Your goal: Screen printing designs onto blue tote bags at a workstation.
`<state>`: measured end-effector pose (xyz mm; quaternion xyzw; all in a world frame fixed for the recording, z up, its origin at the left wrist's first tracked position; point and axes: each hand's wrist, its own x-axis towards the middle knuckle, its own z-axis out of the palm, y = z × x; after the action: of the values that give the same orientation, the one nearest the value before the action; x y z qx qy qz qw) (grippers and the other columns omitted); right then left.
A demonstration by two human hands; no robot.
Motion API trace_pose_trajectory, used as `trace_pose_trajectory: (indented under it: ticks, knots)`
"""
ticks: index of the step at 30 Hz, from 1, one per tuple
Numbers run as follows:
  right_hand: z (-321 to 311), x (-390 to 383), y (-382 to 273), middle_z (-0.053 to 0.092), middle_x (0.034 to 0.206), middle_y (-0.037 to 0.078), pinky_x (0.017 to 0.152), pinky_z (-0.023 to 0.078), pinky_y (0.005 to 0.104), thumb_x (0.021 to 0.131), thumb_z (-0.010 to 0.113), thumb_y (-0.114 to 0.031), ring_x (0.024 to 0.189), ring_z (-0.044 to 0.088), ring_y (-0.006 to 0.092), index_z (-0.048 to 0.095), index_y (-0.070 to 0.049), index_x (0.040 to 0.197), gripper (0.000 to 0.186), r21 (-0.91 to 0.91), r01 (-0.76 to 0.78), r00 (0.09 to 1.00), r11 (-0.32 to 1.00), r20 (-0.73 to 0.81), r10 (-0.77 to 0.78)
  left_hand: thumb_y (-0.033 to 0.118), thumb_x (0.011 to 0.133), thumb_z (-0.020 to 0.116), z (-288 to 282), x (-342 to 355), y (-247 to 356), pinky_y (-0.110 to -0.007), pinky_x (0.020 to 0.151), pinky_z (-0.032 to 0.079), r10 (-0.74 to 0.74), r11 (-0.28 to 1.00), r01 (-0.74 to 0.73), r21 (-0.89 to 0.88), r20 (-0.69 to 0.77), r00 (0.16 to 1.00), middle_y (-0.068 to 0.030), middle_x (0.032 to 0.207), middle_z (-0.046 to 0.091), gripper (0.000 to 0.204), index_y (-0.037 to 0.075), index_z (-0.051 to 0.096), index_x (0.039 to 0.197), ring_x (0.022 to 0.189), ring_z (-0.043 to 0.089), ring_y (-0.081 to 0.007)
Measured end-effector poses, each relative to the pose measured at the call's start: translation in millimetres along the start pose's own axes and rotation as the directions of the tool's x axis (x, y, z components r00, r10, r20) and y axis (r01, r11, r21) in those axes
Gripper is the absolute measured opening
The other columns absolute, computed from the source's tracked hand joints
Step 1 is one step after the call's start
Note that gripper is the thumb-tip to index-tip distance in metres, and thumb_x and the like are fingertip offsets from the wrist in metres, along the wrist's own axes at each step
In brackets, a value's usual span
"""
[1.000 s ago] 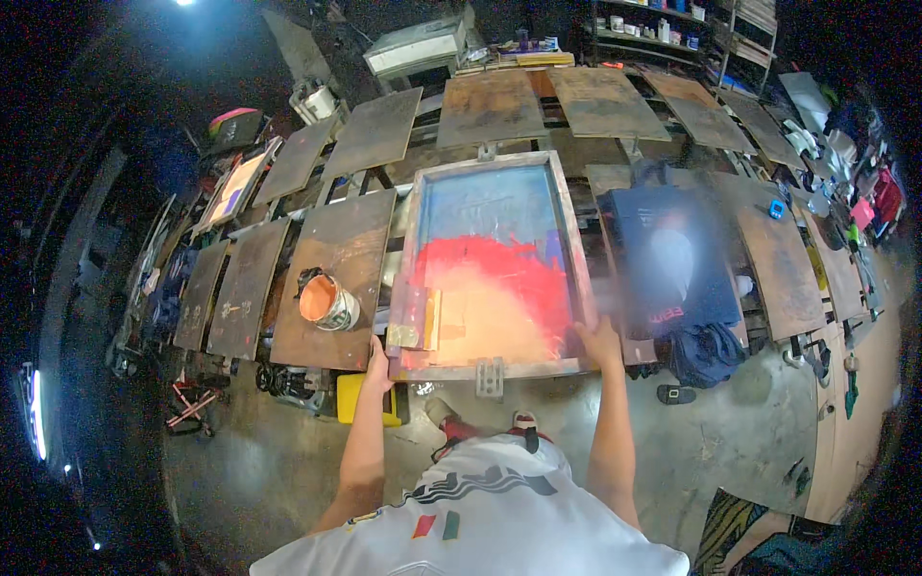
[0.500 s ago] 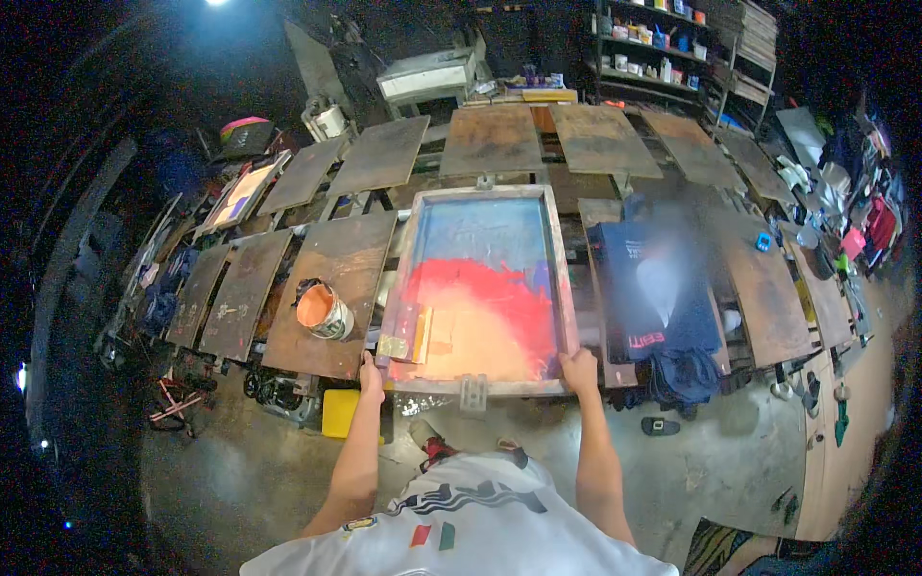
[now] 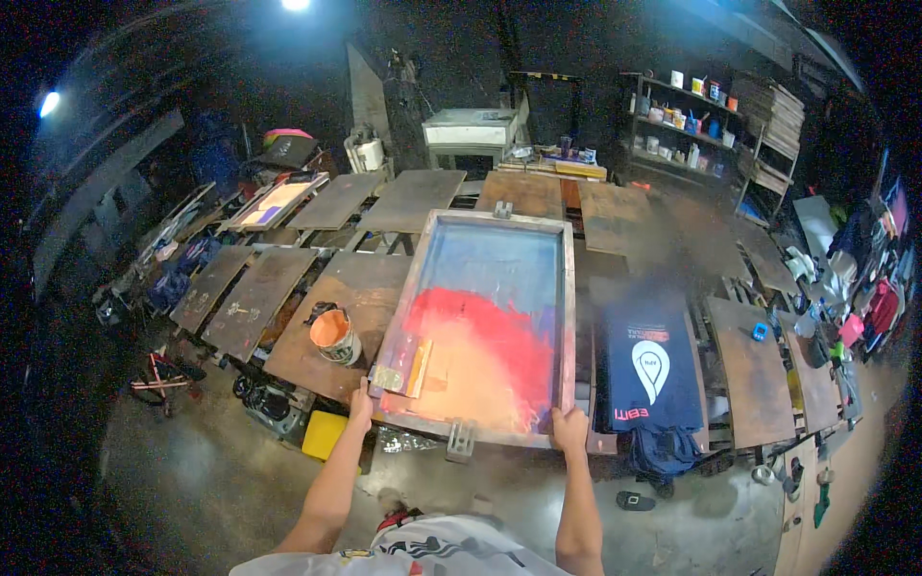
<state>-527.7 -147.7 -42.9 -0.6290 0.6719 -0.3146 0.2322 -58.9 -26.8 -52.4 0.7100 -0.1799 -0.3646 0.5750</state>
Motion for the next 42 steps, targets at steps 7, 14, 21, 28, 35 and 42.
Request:
trace_pose_trajectory:
  ticks: [7, 14, 21, 28, 35, 42]
  knots:
    - [-38.3, -19.7, -53.0, 0.069, 0.09, 0.034, 0.077, 0.054, 0.0478, 0.077, 0.075, -0.035, 0.09, 0.07, 0.0443, 0.066, 0.014, 0.094, 0.053, 0.098, 0.102, 0.995, 0.99, -0.025, -0.1, 0.036, 0.111, 0.034, -33.9, -59.4, 51.6, -0.033, 0.082, 0.056, 0.119, 0.98, -0.101, -0.173, 0.099, 0.988, -0.0095, 0.105, 0.069, 0.047, 0.0, 0.063, 0.121, 0.088, 0.067, -0.0178]
    - [1.5, -68.2, -121.2, 0.069, 0.095, 0.035, 0.084, 0.052, 0.0509, 0.081, 0.076, -0.033, 0.097, 0.067, 0.0495, 0.065, 0.013, 0.102, 0.052, 0.142, 0.242, 0.97, 0.96, -0.052, -0.237, 0.025, 0.109, 0.038, -157.7, -69.8, 13.2, -0.032, 0.091, 0.053, 0.227, 0.911, -0.212, -0.353, 0.001, 0.974, -0.0072, 0.116, 0.068, 0.039, 0.003, 0.06, 0.132, 0.104, 0.065, -0.0156]
    - [64.8, -150.1, -205.7, 0.069, 0.091, 0.033, 0.079, 0.052, 0.0487, 0.082, 0.076, -0.033, 0.093, 0.068, 0.0476, 0.064, 0.013, 0.105, 0.052, 0.238, 0.382, 0.897, 0.893, 0.135, -0.42, 0.024, 0.108, 0.039, -312.6, -124.6, -57.3, -0.033, 0.102, 0.047, 0.135, 0.896, -0.245, -0.37, -0.297, 0.945, -0.0097, 0.129, 0.065, 0.044, -0.001, 0.054, 0.141, 0.117, 0.061, -0.0183]
    - [150.4, -240.4, -287.1, 0.067, 0.084, 0.031, 0.074, 0.052, 0.0489, 0.081, 0.075, -0.032, 0.083, 0.067, 0.0482, 0.063, 0.012, 0.094, 0.047, 0.241, 0.476, 0.764, 0.846, 0.363, -0.533, 0.027, 0.109, 0.039, -440.8, -237.9, -107.4, -0.032, 0.078, 0.054, 0.029, 0.869, -0.288, -0.402, -0.54, 0.841, -0.0046, 0.101, 0.067, 0.034, 0.005, 0.064, 0.118, 0.087, 0.065, -0.0142]
    - [222.8, -324.2, -350.3, 0.066, 0.079, 0.028, 0.071, 0.051, 0.0477, 0.079, 0.076, -0.033, 0.078, 0.068, 0.0424, 0.062, 0.01, 0.087, 0.046, 0.342, 0.506, 0.609, 0.792, 0.508, -0.609, 0.036, 0.109, 0.042, -542.5, -298.4, -181.0, -0.031, 0.082, 0.054, 0.037, 0.795, -0.424, -0.433, -0.663, 0.747, -0.004, 0.104, 0.068, 0.04, 0.005, 0.063, 0.121, 0.091, 0.066, -0.0146]
    - [289.1, -365.9, -414.2, 0.065, 0.075, 0.025, 0.066, 0.049, 0.0468, 0.079, 0.076, -0.034, 0.071, 0.065, 0.0375, 0.061, 0.009, 0.084, 0.046, 0.357, 0.607, 0.452, 0.71, 0.58, -0.678, 0.036, 0.11, 0.044, -577.6, -342.9, -206.6, -0.03, 0.085, 0.051, 0.053, 0.752, -0.515, -0.411, -0.741, 0.669, -0.0023, 0.106, 0.067, 0.041, 0.002, 0.064, 0.12, 0.094, 0.064, -0.013]
